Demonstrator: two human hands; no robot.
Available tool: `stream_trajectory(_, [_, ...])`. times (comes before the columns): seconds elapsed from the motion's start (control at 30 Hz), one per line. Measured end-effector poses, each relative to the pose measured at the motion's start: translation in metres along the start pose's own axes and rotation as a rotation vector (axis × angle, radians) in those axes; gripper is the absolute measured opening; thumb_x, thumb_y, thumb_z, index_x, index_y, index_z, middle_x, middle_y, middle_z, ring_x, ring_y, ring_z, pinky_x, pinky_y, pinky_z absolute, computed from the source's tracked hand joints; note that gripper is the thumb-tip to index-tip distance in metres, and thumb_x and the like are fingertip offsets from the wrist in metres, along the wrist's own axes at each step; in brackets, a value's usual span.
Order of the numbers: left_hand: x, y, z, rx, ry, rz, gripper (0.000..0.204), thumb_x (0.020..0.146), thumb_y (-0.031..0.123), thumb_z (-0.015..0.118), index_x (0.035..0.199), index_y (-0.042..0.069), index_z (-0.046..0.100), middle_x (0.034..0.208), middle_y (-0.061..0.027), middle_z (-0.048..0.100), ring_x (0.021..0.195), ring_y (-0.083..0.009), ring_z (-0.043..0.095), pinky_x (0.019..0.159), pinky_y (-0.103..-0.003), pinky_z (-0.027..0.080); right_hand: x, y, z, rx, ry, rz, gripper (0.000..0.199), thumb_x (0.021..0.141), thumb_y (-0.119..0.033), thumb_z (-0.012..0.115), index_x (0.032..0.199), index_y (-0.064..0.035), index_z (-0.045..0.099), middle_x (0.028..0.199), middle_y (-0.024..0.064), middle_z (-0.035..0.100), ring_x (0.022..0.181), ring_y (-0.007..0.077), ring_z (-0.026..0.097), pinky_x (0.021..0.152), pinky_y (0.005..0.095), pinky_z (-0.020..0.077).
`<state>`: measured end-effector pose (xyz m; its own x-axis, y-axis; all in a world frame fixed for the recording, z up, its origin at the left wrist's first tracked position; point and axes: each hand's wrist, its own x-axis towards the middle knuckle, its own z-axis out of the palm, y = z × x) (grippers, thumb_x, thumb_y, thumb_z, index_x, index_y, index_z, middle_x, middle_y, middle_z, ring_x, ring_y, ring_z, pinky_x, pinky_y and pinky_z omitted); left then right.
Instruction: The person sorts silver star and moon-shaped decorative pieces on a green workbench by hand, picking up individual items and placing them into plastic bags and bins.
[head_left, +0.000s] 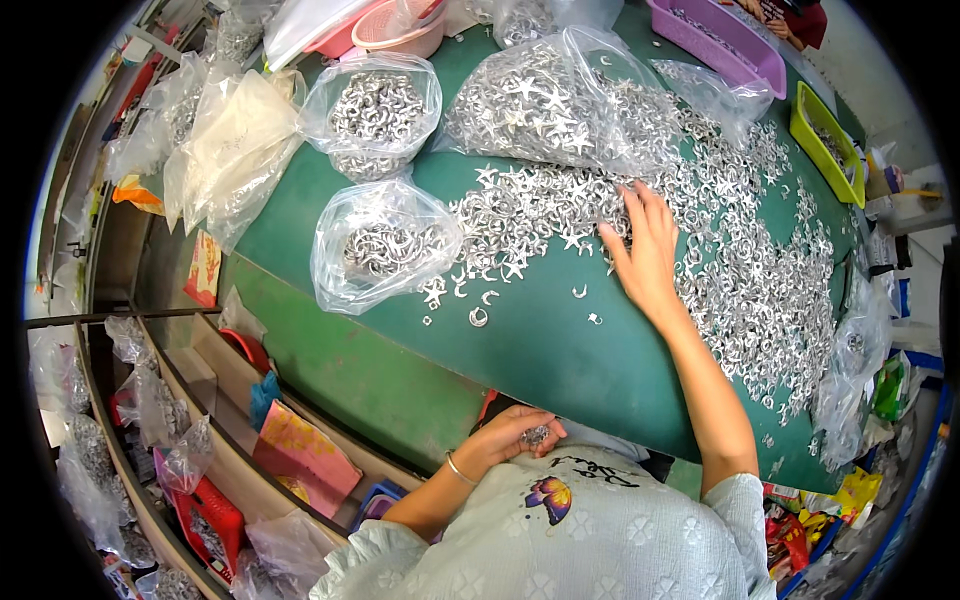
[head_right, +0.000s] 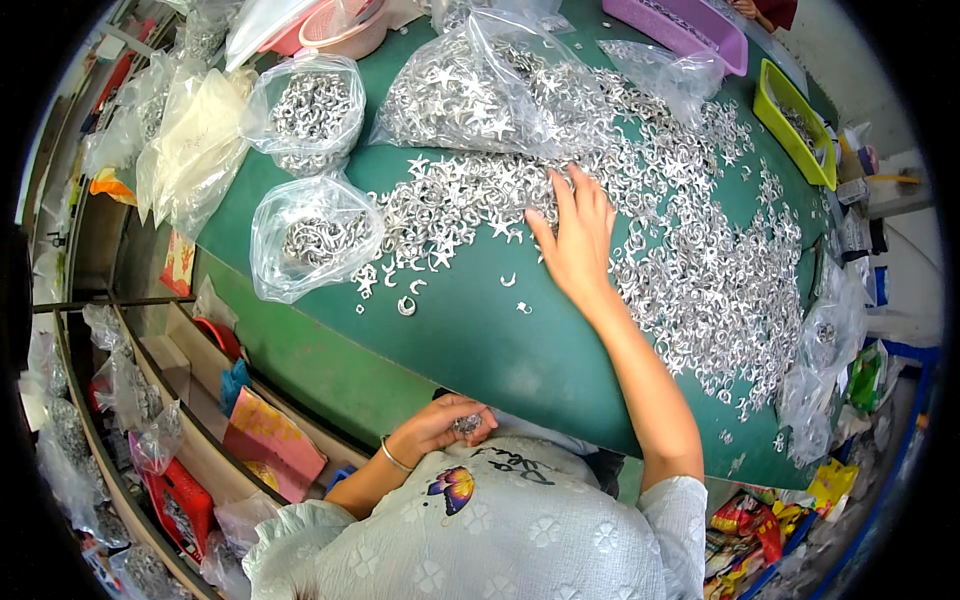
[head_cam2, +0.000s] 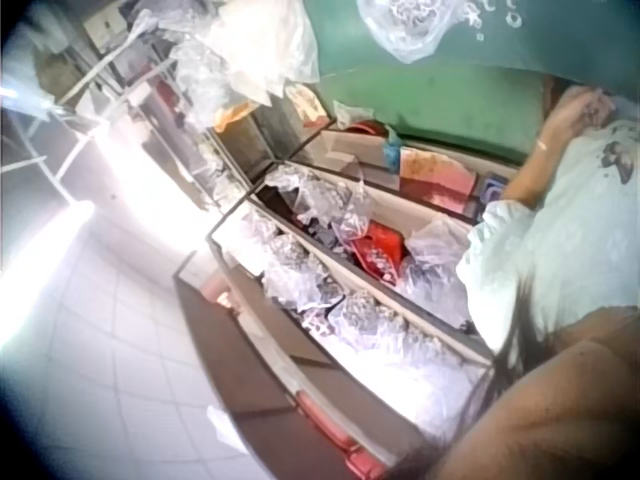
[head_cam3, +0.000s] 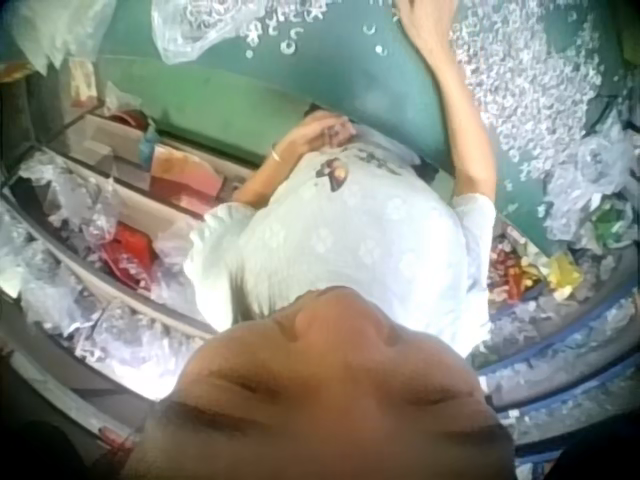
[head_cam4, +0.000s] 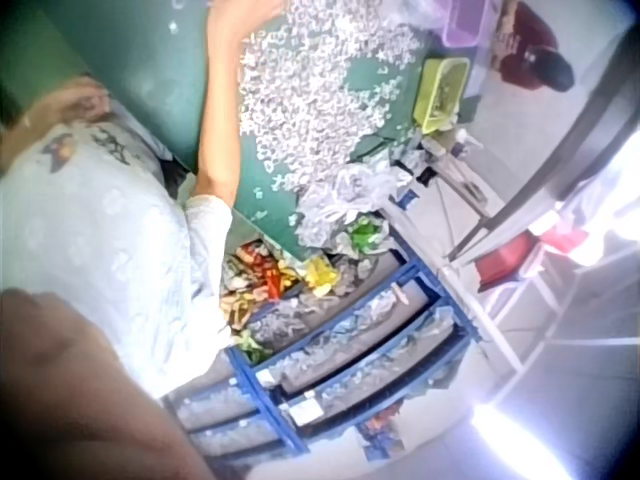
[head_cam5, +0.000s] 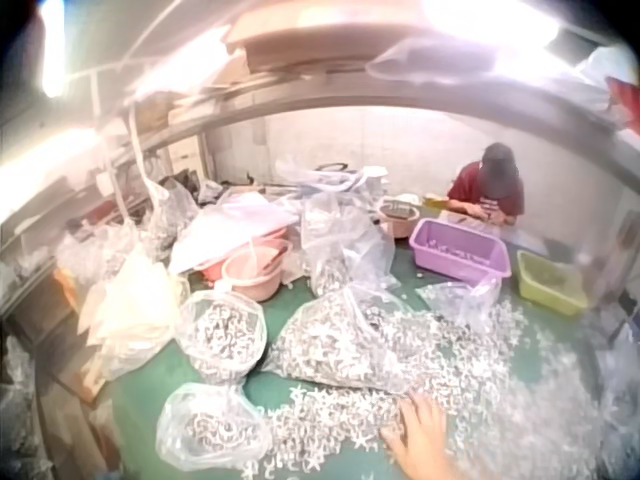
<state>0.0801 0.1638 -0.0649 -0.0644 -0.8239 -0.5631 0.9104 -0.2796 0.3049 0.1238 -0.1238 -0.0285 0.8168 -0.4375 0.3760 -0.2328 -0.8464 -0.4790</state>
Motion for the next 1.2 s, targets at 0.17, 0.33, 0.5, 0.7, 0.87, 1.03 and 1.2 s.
stream_trajectory(0.17, [0.003, -0.006, -0.006, -0.038, -0.032, 0.004, 0.033, 0.097, 0.024, 0.05, 0.093, -0.005, 0.066, 0.068, -0.0083, 0.058, 0.058, -0.0161, 0.056, 0.053, -0.026, 0.046, -0.012, -0.015, -0.021, 0.051, -0.167, -0.078, 0.046, 0.084, -0.027, 0.066, 0.123, -0.0045, 0.055, 0.132, 0.0154, 0.048, 0.125, 0.0346, 0.041, 0.103, 0.0454, 0.029])
stream_trajectory(0.33, [0.002, 0.003, 0.002, -0.002, 0.002, -0.009, 0.031, 0.096, 0.022, 0.051, 0.092, -0.006, 0.066, 0.068, -0.0082, 0.058, 0.06, -0.016, 0.056, 0.054, -0.026, 0.045, 0.001, -0.013, 0.009, -0.033, -0.029, -0.135, 0.045, 0.083, -0.022, 0.066, 0.125, -0.0074, 0.055, 0.133, 0.0135, 0.048, 0.126, 0.0342, 0.041, 0.105, 0.0477, 0.029])
stream_trajectory(0.5, [-0.001, -0.001, 0.002, -0.019, 0.041, 0.0, 0.03, 0.096, 0.021, 0.05, 0.091, -0.005, 0.066, 0.069, -0.0079, 0.058, 0.06, -0.0156, 0.055, 0.053, -0.026, 0.044, -0.023, -0.021, -0.007, 0.049, -0.173, -0.147, 0.049, 0.081, -0.02, 0.067, 0.126, -0.0083, 0.053, 0.132, 0.0135, 0.047, 0.125, 0.0346, 0.042, 0.107, 0.0515, 0.027])
stream_trajectory(0.7, [-0.003, 0.003, 0.006, 0.003, 0.034, -0.006, 0.03, 0.097, 0.022, 0.05, 0.091, -0.003, 0.066, 0.069, -0.0073, 0.057, 0.061, -0.0149, 0.054, 0.055, -0.025, 0.043, -0.021, -0.024, -0.005, -0.099, -0.129, -0.218, 0.048, 0.078, -0.023, 0.072, 0.122, -0.013, 0.056, 0.126, 0.0103, 0.051, 0.121, 0.0323, 0.043, 0.103, 0.0501, 0.0299])
stream_trajectory(0.87, [-0.003, 0.001, 0.005, -0.012, 0.009, 0.012, 0.03, 0.097, 0.022, 0.049, 0.091, -0.003, 0.065, 0.069, -0.0068, 0.056, 0.061, -0.0147, 0.053, 0.055, -0.025, 0.043, -0.045, -0.007, -0.035, -0.073, -0.227, -0.318, 0.039, 0.078, -0.02, 0.071, 0.113, -0.01, 0.057, 0.118, 0.0074, 0.054, 0.114, 0.0279, 0.048, 0.093, 0.0467, 0.0353])
stream_trajectory(1.03, [-0.002, 0.0, 0.006, -0.009, 0.008, 0.013, 0.031, 0.098, 0.023, 0.049, 0.092, -0.003, 0.065, 0.069, -0.0063, 0.056, 0.062, -0.0141, 0.053, 0.056, -0.025, 0.044, -0.065, 0.01, -0.062, -0.102, -0.136, -0.406, 0.026, 0.074, -0.01, 0.071, 0.098, -0.0073, 0.062, 0.1, 0.0058, 0.058, 0.099, 0.025, 0.055, 0.08, 0.0356, 0.0416])
stream_trajectory(1.2, [-0.008, 0.001, 0.008, 0.038, 0.024, 0.008, 0.033, 0.098, 0.024, 0.049, 0.091, -0.002, 0.066, 0.069, -0.0058, 0.056, 0.063, -0.0134, 0.053, 0.057, -0.025, 0.043, -0.077, 0.028, -0.08, -0.3, 0.059, -0.171, 0.031, 0.074, -0.001, 0.066, 0.104, -0.0057, 0.06, 0.103, 0.0082, 0.058, 0.096, 0.0269, 0.054, 0.079, 0.0379, 0.0412])
